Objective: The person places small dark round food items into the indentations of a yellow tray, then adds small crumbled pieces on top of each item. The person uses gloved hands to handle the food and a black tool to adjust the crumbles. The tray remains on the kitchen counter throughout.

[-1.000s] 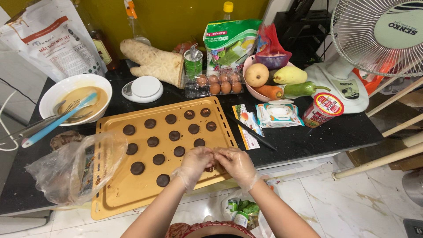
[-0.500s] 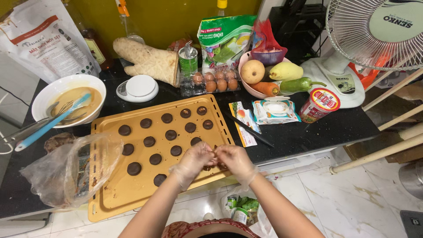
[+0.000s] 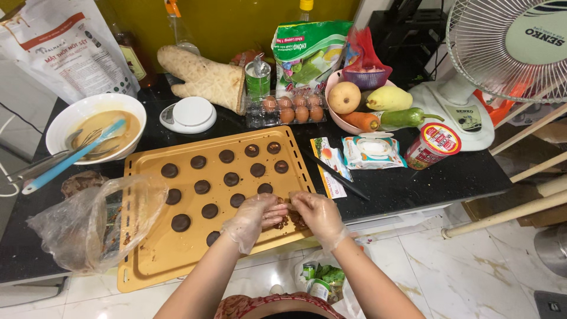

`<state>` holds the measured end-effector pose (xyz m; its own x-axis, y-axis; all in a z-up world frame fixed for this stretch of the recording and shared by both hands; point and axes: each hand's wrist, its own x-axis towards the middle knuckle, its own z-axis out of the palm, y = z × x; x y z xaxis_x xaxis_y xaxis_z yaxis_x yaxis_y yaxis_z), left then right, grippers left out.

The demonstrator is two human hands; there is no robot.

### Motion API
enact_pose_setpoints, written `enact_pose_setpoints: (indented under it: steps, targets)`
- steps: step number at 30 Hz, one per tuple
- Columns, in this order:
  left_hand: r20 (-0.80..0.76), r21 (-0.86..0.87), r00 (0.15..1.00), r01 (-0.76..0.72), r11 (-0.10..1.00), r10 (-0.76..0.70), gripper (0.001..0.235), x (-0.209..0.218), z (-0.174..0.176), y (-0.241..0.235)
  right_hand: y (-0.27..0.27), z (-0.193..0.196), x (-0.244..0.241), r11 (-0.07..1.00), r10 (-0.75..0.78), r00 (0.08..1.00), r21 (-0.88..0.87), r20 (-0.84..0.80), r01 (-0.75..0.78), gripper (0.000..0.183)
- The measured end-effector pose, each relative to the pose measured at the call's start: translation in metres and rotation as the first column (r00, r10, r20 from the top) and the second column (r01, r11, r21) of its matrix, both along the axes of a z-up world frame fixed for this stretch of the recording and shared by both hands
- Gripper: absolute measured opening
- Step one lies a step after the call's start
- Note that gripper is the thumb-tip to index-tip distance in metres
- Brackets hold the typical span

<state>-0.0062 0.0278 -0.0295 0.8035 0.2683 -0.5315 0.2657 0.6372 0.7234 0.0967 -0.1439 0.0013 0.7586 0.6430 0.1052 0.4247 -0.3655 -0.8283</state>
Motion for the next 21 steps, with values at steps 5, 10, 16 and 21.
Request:
enact_pose_setpoints:
  steps: [5, 10, 16, 21]
  targets:
    - [0.009, 0.002, 1.000, 0.016, 1.000, -0.016, 0.022, 0.004, -0.008, -0.003, -0.002, 0.024, -0.012, 0.992, 0.115, 0.931, -0.001, 0.347, -0.123, 0.031]
    - [0.029, 0.038, 0.999, 0.040, 0.999, -0.041, 0.019, 0.009, -0.007, -0.010, 0.005, 0.021, -0.011, 0.981, 0.195, 0.910, -0.063, 0.365, -0.185, 0.030]
    - [0.049, -0.162, 0.997, 0.066, 0.985, -0.059, 0.027, 0.006, 0.009, -0.007, 0.004, -0.002, -0.004, 0.949, 0.164, 0.978, 0.290, -0.126, -0.121, 0.021]
    - [0.118, -0.093, 0.988, 0.114, 0.989, -0.102, 0.019, 0.003, 0.006, -0.011, 0.002, -0.002, -0.004, 0.970, 0.126, 0.960, 0.233, -0.252, -0.066, 0.022]
